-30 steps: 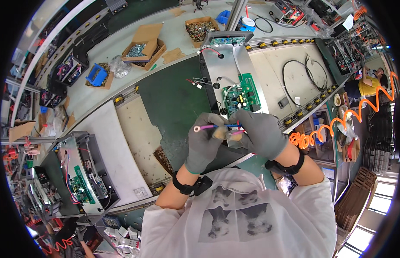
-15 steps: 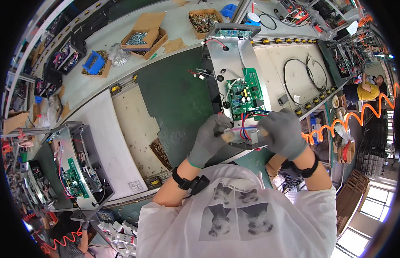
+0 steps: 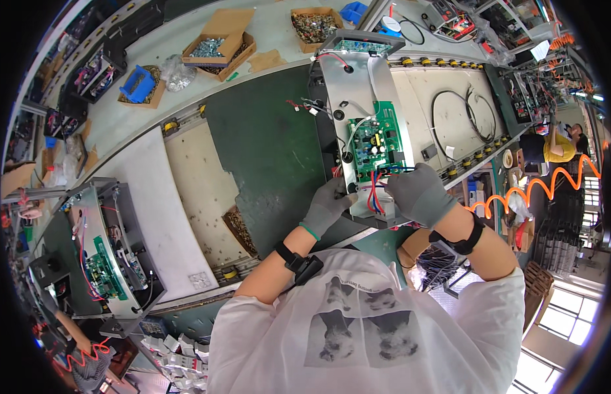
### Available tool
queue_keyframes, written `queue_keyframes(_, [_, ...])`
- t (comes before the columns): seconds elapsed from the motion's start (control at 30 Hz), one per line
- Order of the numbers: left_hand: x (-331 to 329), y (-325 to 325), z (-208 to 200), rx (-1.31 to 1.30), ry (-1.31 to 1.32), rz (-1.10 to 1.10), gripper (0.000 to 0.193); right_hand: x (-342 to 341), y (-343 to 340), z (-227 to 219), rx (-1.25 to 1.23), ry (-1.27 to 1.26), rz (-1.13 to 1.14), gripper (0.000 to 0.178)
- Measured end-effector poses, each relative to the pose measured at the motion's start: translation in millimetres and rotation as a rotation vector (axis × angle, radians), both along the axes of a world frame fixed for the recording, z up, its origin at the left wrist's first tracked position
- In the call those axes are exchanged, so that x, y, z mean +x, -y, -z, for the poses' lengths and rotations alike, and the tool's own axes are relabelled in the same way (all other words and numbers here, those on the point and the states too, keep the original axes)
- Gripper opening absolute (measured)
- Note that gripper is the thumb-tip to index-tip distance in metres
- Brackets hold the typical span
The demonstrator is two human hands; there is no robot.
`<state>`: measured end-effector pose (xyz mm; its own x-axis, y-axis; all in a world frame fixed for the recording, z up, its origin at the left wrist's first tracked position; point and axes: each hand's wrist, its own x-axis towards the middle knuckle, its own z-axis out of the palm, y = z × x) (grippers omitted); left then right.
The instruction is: Assembling and wiring electrical components into a metal housing using a pneumatic screwdriver.
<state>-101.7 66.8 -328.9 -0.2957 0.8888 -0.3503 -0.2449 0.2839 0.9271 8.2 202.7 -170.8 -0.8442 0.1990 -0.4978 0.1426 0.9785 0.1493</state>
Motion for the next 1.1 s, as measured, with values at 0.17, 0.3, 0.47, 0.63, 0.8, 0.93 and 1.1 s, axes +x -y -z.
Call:
queue_keyframes(0.17, [1.0, -0.1, -4.6, 0.053, 0.002, -0.109, 0.021, -18.3, 8.8, -3.3, 0.002, 0.138, 0.057, 0.007])
queue_keyframes(0.3, [4.5, -3.0, 7.4, 0.136, -0.012, -0.134, 0.02, -33.2, 9.5, 1.2, -0.01, 0.218, 0.134, 0.014])
queue_keyframes(0.47, [12.8, -11.3, 18.7, -0.037, -0.08, -0.198, 0.022, -26.8, -4.6, 0.2, -0.225, 0.233, 0.089, 0.016])
queue_keyframes(0.63, [9.2, -15.8, 7.7, 0.016, -0.032, -0.18, 0.024, -15.4, -1.9, -0.6, -0.199, 0.147, 0.227, 0.02])
queue_keyframes(0.8, [4.7, -18.4, 34.5, 0.143, -0.174, -0.147, 0.029, -19.0, -12.7, 16.1, -0.253, 0.162, 0.174, 0.021])
queue_keyframes(0.93, [-6.8, -6.8, 50.2, 0.196, 0.733, -0.012, 0.031, -26.5, -6.2, 26.0, -0.264, 0.209, 0.211, 0.018])
queue_keyframes(1.1, [-2.5, -5.4, 34.1, 0.099, 0.459, -0.064, 0.028, -27.8, 0.7, 17.6, -0.176, 0.302, 0.324, 0.015])
